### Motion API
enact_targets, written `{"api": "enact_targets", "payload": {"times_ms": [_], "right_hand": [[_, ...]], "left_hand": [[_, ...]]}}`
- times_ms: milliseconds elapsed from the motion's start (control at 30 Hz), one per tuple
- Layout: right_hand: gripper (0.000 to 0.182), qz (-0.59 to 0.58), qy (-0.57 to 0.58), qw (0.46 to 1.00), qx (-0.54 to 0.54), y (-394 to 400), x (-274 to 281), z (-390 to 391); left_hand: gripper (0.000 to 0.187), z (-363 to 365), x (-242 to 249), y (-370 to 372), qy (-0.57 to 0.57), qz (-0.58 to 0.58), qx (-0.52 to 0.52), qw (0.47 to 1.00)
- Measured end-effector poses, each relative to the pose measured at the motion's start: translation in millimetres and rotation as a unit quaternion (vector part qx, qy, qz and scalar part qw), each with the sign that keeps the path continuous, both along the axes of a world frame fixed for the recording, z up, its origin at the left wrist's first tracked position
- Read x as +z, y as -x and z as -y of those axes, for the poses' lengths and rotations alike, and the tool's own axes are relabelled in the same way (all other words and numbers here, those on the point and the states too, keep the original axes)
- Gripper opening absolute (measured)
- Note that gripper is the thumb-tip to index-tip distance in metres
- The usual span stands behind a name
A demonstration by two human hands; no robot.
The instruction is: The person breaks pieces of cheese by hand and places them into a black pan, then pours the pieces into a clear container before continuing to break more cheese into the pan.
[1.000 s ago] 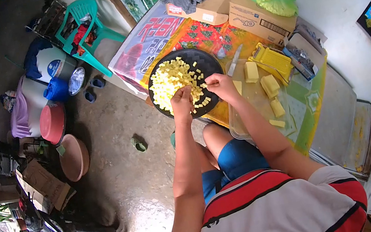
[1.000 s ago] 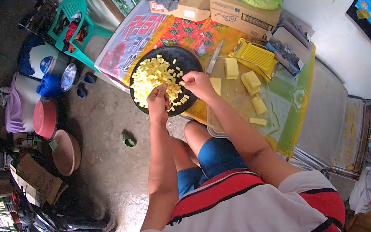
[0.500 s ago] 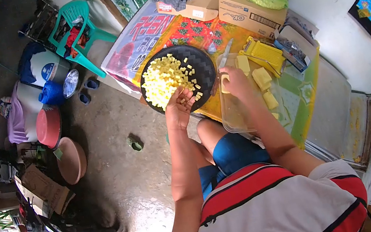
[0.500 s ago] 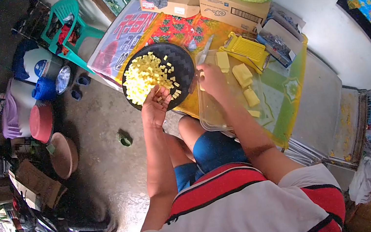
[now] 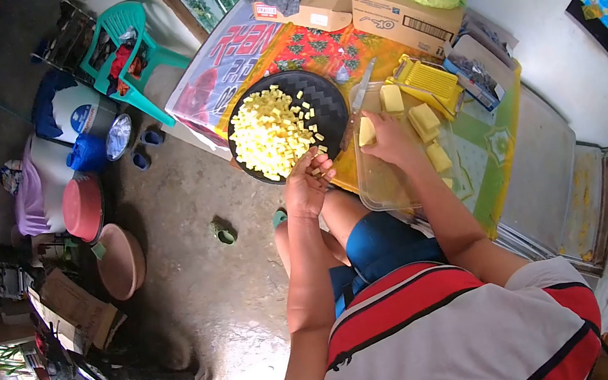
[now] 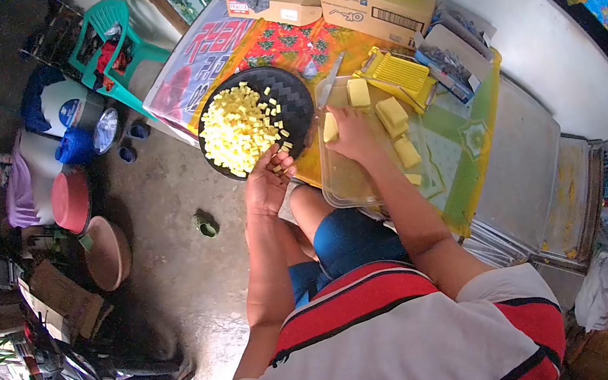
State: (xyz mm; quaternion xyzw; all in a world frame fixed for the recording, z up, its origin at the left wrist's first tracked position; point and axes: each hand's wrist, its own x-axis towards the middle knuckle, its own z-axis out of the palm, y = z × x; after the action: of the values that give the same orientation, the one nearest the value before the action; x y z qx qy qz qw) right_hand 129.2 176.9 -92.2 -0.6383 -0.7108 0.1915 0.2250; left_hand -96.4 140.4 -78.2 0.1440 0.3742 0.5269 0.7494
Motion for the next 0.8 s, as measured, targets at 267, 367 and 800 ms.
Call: {"api": "enact_targets", "payload": {"times_ms": [267, 367, 800], "right_hand": [[0.08, -0.163, -0.063, 0.981, 0.09, -8.4, 34.1, 18.8], [0.079, -0.269, 0.027, 0.956, 0.113, -0.2, 70.2, 30.7], [0.068, -0.558, 0.133, 0.807, 0.139, 3.7, 105.9, 40.4]], "left_hand": [[0.032, 0.0, 10.1, -24.2, -0.036, -0.148, -0.086, 0.985], [0.035, 0.4, 20.8, -33.4, -0.062, -0.164, -0.134, 0.975], [0.016, 14.2, 56.2, -37.2, -0.153, -0.068, -0.079, 0.983]]}}
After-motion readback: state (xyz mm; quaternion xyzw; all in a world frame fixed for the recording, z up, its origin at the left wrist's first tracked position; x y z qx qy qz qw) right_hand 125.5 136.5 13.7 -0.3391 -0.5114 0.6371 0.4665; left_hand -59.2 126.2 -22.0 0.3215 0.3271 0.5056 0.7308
